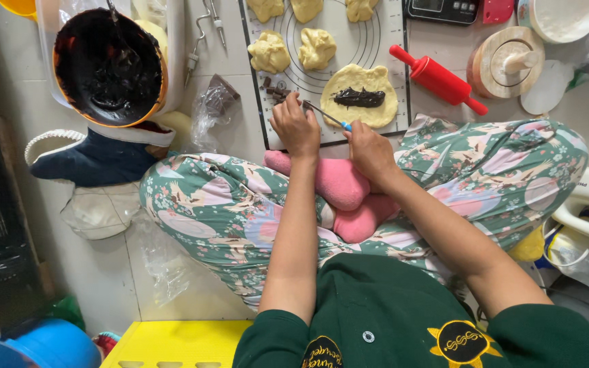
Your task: The person spreads a dark filling onto flattened dough pieces, rolls them into a spiral shape, and places them into paper liners. The person repeats this process with multiple dough pieces.
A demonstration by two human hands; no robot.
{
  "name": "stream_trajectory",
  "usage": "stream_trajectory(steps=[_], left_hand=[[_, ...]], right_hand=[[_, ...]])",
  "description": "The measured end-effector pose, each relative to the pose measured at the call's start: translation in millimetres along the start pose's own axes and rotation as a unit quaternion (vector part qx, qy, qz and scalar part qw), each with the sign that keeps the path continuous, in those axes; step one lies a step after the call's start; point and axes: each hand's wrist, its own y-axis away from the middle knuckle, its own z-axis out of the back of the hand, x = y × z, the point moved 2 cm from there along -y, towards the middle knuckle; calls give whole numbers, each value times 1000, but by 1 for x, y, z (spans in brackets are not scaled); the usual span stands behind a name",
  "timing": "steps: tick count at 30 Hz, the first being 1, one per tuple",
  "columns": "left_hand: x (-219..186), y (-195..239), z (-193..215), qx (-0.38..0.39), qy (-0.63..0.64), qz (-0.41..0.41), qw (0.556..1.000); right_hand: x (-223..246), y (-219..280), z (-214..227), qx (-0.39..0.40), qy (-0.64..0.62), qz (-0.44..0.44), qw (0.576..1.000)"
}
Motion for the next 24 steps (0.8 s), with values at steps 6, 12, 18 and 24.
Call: stream_trajectory(steps=[6,12,18,24], left_hand=[[5,0,-8,-3,10,3,1000],[11,0,-15,-5,36,13,999],[15,0,-21,-8,66,29,997],[14,0,-19,-17,68,27,997]], right_hand=[[0,-4,4,0,17,11,1000],[0,-5,1,76,-30,-10,997],[-9,-8,-16,138,-55,-30,988],[-2,-11,-13,137,-23,-26,990]])
